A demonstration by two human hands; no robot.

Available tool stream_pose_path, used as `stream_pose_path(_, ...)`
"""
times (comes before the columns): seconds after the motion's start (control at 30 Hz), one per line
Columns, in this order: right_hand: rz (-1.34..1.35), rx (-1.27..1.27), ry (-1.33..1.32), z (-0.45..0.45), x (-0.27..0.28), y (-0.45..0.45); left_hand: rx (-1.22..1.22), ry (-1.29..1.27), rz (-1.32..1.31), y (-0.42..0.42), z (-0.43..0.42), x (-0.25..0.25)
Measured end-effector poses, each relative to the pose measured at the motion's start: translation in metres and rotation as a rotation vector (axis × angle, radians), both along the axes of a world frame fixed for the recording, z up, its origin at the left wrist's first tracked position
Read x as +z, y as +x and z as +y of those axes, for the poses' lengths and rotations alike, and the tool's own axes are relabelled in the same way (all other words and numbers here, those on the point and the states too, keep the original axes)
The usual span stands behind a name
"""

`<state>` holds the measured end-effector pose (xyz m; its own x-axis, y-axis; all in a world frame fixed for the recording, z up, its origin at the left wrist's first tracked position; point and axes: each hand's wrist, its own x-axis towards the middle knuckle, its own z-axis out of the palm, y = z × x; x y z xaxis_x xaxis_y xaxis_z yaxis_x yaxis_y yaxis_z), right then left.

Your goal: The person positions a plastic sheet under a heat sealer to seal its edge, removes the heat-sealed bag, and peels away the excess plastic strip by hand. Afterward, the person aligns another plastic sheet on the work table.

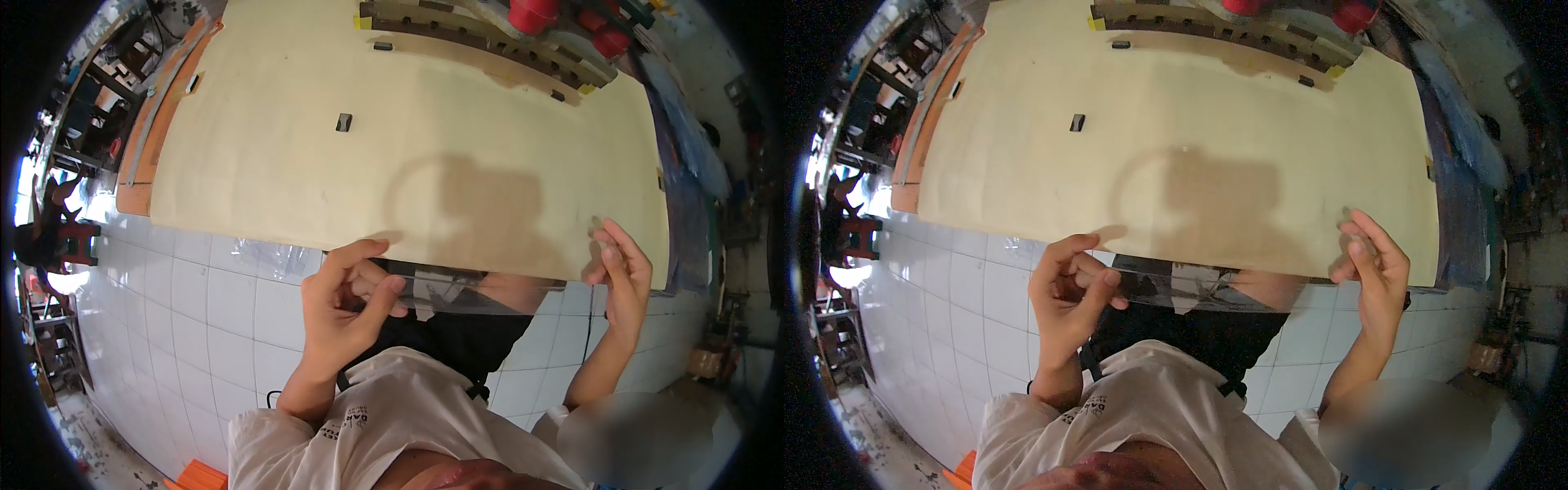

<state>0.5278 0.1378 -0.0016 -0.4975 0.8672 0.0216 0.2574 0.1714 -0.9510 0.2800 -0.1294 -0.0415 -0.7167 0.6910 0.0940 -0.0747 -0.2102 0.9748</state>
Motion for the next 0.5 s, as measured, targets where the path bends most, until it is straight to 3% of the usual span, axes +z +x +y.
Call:
stream_pose_path(0.27,0.091,0.139,-0.073,0.007,-0.018,-0.044,0.196,-0.054,0.058,-0.024,-0.018,-0.002)
stream_pose_path(0.5,0.019,0.116,-0.183,0.010,0.002,-0.059,0.254,-0.095,0.033,-0.030,-0.016,-0.007)
